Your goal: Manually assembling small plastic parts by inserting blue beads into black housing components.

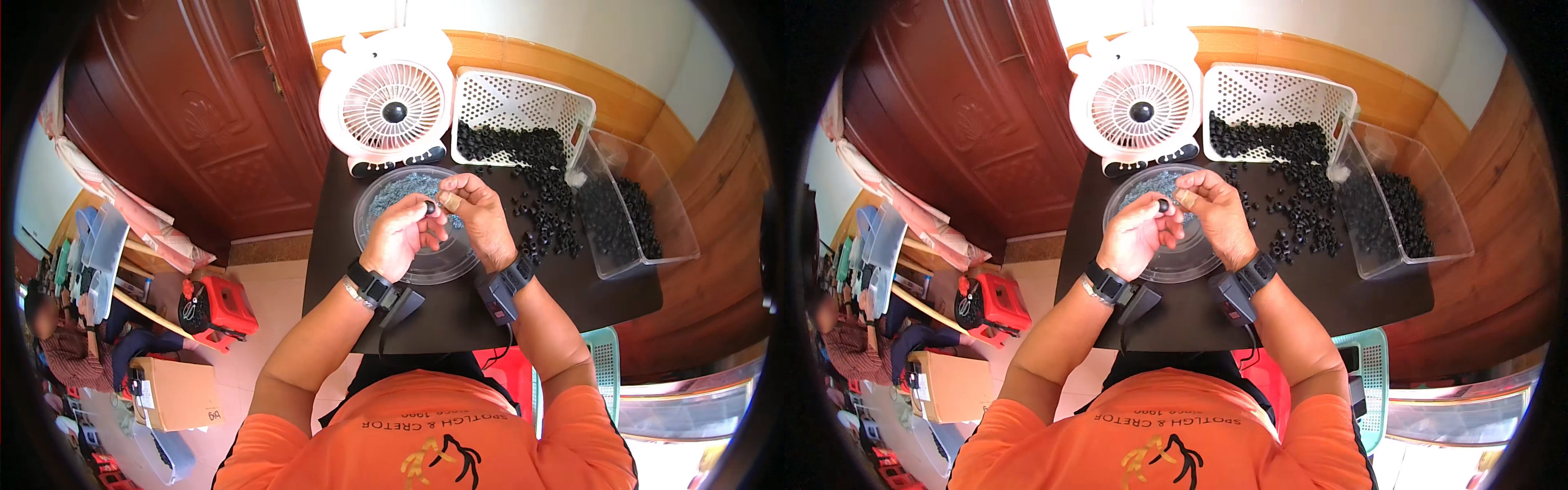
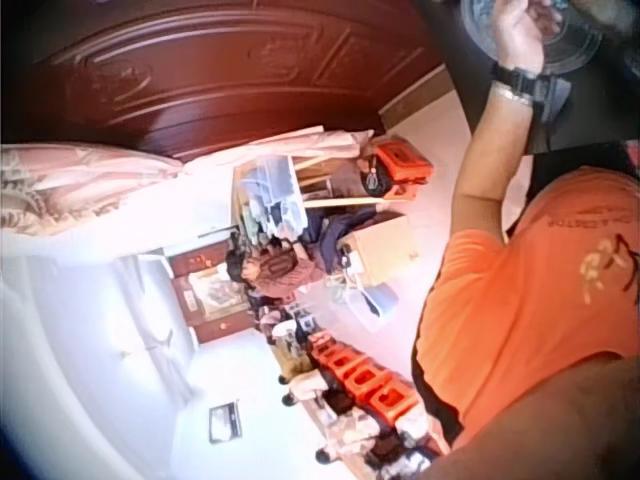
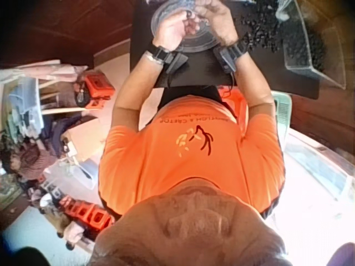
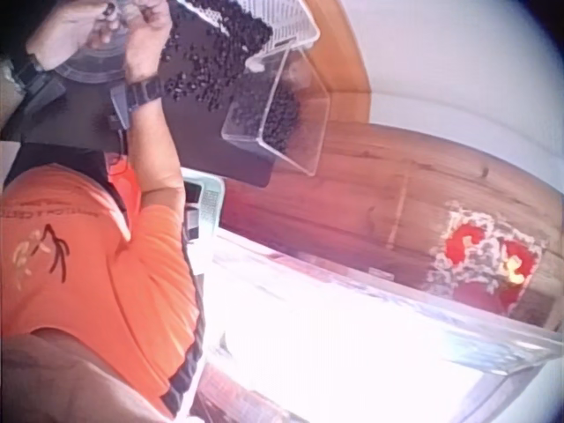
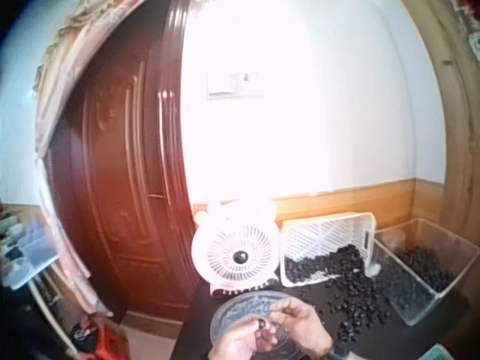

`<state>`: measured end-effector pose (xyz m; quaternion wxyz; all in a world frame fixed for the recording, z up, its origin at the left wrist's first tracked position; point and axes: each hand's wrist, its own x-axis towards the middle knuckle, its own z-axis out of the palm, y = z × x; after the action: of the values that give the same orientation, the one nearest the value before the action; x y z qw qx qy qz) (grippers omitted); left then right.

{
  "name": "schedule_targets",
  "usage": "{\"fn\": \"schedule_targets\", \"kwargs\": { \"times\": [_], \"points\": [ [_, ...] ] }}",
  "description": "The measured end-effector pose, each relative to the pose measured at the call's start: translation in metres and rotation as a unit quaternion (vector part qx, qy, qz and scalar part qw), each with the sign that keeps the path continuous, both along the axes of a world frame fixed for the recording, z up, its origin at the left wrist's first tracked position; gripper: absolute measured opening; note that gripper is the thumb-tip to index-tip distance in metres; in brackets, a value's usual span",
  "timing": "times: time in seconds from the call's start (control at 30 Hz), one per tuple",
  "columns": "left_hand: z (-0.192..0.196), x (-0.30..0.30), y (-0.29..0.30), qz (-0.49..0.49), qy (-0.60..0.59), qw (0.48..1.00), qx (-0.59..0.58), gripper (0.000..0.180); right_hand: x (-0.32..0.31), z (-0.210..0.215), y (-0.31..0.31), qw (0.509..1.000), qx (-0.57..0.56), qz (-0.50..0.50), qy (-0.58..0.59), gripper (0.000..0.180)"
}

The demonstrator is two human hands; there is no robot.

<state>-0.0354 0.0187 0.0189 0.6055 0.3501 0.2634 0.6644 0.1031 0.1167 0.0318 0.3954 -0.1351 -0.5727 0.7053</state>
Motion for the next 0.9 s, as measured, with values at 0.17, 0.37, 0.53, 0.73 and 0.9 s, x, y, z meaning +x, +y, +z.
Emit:
{"fn": "schedule_targets", "kwargs": {
  "times": [0.17,0.37,0.53,0.73,0.9],
  "points": [
    [-0.008,-0.006,0.001,-0.012,-0.033,0.999,0.005,0.024,-0.006,-0.007,0.0,0.999,0.009,-0.041,0.014,0.01],
    [-0.007,0.0,-0.002,0.024,-0.049,0.998,-0.043,0.022,-0.003,-0.011,0.0,1.0,0.003,-0.004,0.0,0.01],
    [-0.013,-0.01,-0.004,-0.011,-0.033,0.999,-0.03,0.02,0.0,-0.009,-0.001,0.999,0.033,-0.03,-0.005,0.011],
    [-0.003,0.0,-0.005,0.066,0.005,0.995,-0.069,0.022,0.003,-0.005,-0.001,0.998,0.021,0.011,-0.052,0.013],
    [-0.009,-0.006,-0.003,-0.01,0.066,0.996,-0.065,0.021,0.002,-0.012,-0.002,0.991,0.067,-0.016,-0.118,0.01]
  ]
}}
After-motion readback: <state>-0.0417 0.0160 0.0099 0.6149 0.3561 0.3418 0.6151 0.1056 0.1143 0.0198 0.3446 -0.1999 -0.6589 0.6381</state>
